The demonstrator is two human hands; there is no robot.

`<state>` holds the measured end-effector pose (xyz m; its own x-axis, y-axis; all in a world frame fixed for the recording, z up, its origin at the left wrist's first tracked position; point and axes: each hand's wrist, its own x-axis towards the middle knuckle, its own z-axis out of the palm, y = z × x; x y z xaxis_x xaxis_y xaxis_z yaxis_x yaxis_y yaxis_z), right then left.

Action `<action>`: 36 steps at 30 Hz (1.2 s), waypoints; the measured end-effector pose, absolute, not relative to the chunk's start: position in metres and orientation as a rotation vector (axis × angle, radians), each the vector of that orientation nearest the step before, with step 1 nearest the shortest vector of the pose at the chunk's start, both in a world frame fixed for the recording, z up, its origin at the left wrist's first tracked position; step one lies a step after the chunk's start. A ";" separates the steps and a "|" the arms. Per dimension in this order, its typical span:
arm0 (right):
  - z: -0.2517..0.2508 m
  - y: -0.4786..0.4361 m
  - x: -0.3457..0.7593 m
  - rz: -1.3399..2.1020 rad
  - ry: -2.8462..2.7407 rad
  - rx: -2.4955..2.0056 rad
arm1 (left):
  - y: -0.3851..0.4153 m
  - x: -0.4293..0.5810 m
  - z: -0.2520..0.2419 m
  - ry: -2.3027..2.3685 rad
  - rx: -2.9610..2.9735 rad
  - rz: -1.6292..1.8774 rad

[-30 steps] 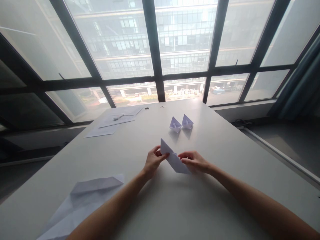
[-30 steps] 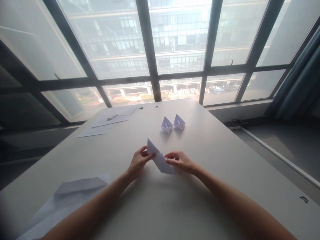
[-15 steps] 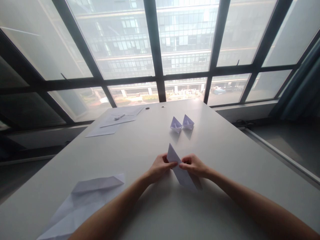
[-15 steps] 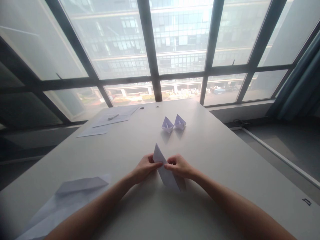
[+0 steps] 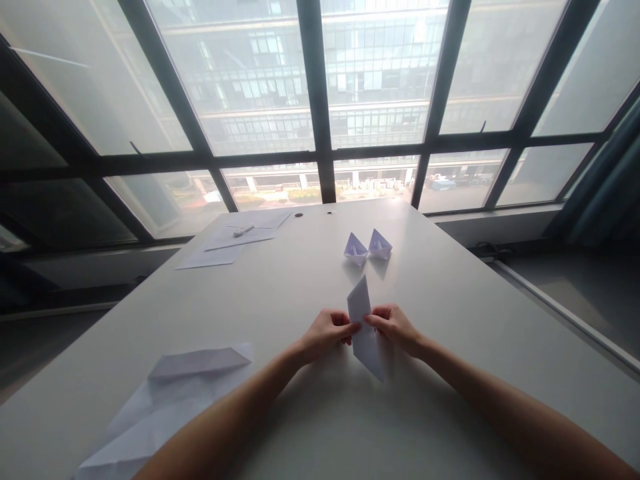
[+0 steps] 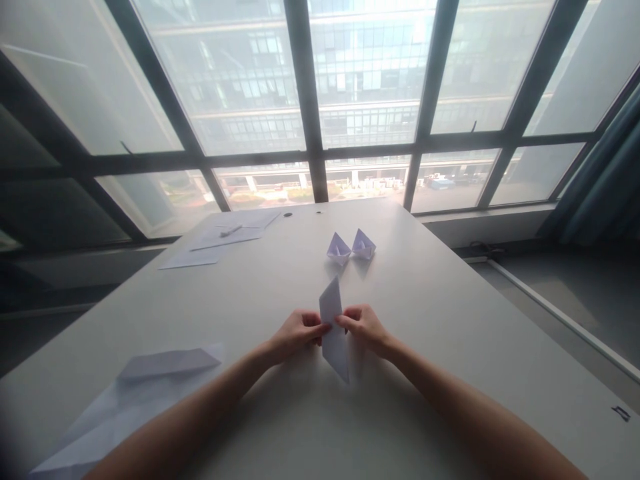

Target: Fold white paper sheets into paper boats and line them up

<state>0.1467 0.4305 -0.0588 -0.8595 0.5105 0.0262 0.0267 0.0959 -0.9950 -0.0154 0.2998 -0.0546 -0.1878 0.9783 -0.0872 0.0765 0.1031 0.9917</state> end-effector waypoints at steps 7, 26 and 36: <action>-0.060 0.434 0.147 1.837 -2.056 -0.462 | 0.299 -0.016 -0.051 1.350 1.123 1.247; -0.066 0.433 0.145 1.779 -2.169 -0.410 | 0.303 -0.015 -0.055 1.420 1.037 1.286; -0.067 0.434 0.145 1.751 -1.933 -0.586 | 0.299 -0.011 -0.049 1.492 1.152 1.113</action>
<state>0.1452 0.4342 -0.0674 -0.8013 0.5957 0.0547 0.0042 0.0970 -0.9953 -0.0111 0.2994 -0.0488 -0.1424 0.9809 -0.1325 0.1521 0.1540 0.9763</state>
